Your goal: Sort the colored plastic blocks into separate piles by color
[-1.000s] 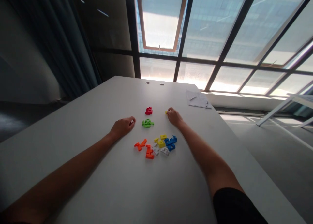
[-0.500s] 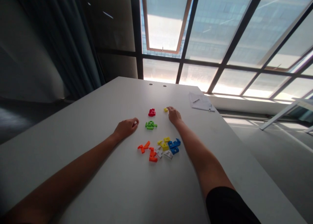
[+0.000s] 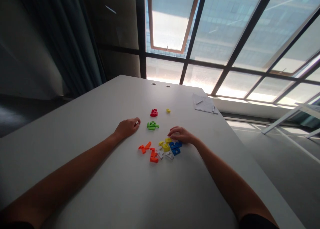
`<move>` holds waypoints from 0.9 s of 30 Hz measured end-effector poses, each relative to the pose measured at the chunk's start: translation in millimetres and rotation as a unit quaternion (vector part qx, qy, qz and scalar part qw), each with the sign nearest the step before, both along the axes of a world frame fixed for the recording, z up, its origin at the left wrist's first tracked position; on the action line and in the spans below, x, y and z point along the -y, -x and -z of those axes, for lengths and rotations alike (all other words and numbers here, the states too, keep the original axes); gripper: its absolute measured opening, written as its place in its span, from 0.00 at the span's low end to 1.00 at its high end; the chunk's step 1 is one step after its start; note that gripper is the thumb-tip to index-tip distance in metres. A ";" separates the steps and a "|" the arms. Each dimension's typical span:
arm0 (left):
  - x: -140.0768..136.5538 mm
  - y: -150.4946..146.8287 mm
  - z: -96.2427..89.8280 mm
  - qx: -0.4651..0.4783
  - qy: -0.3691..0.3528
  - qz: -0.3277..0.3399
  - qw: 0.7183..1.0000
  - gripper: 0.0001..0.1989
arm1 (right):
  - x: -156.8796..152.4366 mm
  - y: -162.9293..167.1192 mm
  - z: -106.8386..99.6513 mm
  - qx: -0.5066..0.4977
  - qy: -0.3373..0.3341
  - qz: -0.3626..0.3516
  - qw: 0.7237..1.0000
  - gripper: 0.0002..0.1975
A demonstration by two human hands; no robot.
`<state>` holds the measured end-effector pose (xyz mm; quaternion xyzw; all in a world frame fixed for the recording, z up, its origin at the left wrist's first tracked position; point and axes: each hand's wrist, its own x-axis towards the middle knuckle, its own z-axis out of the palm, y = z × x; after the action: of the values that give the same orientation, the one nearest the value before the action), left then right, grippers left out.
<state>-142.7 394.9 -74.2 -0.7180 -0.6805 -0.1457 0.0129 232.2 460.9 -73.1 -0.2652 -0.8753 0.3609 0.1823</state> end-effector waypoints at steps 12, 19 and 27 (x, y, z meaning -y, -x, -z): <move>-0.7 0.0 -0.4 -0.005 0.002 -0.003 1.000 0.13 | -34.6 13.1 -11.3 0.120 -0.133 0.134 0.975 0.07; -2.0 0.4 -0.2 -0.002 0.002 -0.006 1.000 0.13 | -82.6 15.2 -15.3 0.174 -0.112 0.260 0.943 0.09; -1.7 0.9 0.8 0.004 -0.001 -0.003 1.000 0.12 | -121.0 37.4 -3.2 0.198 -0.154 0.397 0.883 0.11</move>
<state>-143.5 396.7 -75.0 -0.7154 -0.6824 -0.1493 0.0113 194.7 581.9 -69.9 -0.6247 -0.7594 0.0590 0.1721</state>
